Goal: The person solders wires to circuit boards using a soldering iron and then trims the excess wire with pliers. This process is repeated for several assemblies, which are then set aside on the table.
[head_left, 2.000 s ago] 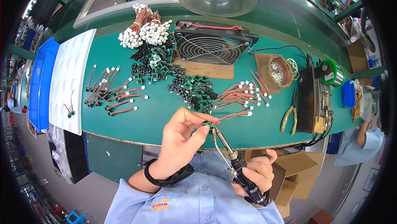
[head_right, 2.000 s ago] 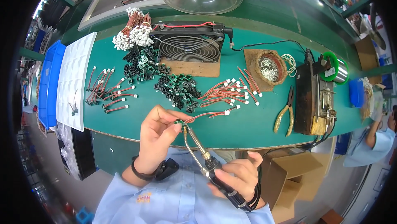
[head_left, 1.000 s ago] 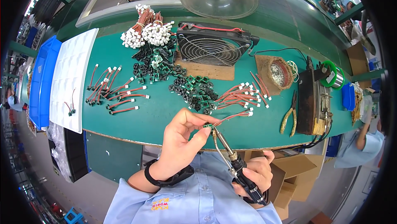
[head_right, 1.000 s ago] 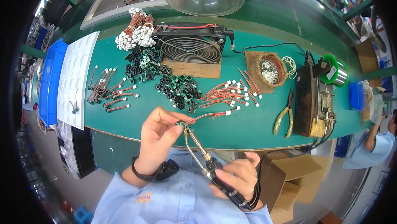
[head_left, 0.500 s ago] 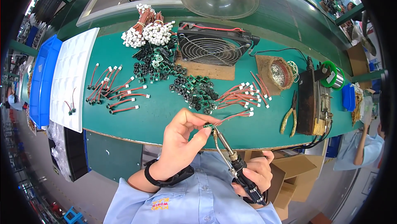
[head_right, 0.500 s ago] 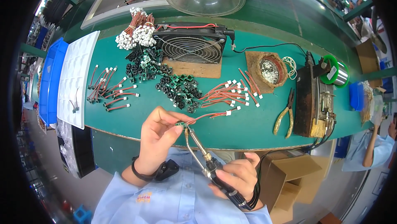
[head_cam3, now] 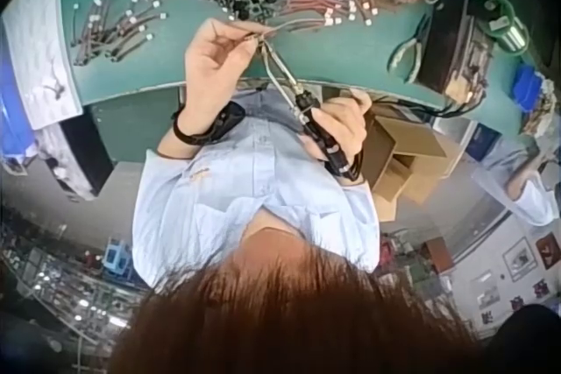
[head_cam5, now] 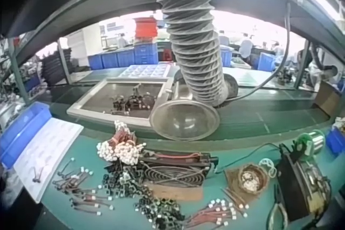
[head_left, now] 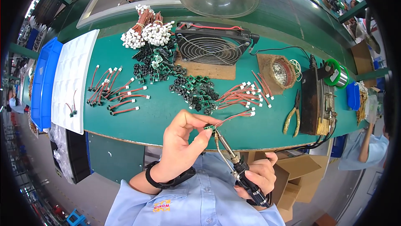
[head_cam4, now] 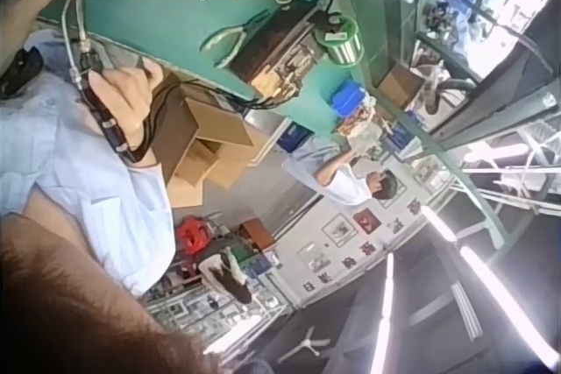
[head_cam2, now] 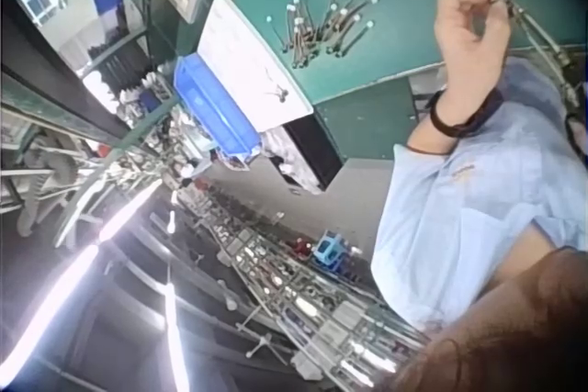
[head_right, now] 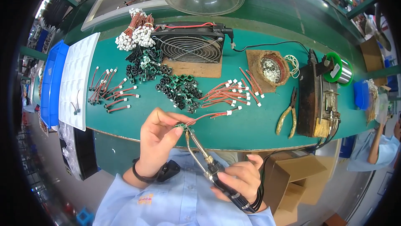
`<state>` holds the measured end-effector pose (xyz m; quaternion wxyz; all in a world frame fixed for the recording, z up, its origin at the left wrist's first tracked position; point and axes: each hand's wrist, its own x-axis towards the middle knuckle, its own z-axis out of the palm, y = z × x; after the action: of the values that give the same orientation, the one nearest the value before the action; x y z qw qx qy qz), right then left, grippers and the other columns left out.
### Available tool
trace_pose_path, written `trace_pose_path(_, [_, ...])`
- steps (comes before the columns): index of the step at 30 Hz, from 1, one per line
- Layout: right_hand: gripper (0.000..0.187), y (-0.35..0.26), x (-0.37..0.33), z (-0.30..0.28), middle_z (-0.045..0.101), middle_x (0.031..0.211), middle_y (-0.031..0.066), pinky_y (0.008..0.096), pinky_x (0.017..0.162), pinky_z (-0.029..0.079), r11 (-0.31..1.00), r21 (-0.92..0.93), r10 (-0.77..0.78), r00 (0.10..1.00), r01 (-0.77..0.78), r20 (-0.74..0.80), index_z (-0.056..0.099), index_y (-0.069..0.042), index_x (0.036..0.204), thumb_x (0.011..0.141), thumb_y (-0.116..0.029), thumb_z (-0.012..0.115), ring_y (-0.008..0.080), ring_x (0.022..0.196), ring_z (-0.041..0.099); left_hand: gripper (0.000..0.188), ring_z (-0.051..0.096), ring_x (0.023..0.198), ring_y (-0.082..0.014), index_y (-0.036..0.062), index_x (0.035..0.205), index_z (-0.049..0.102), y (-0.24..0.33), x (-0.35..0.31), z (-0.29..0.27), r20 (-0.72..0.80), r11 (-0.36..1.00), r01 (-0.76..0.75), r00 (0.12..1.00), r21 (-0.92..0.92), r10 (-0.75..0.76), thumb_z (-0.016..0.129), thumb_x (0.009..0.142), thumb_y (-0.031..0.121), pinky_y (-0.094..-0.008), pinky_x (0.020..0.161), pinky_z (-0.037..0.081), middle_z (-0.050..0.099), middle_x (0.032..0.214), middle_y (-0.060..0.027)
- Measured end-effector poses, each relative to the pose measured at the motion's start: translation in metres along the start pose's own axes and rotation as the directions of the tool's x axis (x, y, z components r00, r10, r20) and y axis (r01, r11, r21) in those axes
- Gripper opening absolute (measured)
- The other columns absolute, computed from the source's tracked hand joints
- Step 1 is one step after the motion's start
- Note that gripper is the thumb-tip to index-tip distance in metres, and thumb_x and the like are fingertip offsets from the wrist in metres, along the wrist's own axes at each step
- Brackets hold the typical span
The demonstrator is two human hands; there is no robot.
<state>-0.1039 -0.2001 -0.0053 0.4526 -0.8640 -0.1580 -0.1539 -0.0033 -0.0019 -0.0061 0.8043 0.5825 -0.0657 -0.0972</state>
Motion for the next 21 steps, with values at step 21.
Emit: trace_pose_path(21, [0.046,0.022,-0.025,0.001,0.054,0.074,0.0035,0.0485,0.095,0.025,0.998,0.014,-0.050,0.906,0.061,-0.421,0.046,-0.014,0.113,0.082,-0.047,0.056,0.0175,0.073,0.049,0.011,0.058,0.092,-0.0206,0.0057,0.085,0.046,0.016,0.003,-0.006,0.095,0.890,0.330,0.944,-0.316,-0.316,0.055,0.081,0.004,-0.0326,0.082,0.043,0.061,0.098,-0.0196])
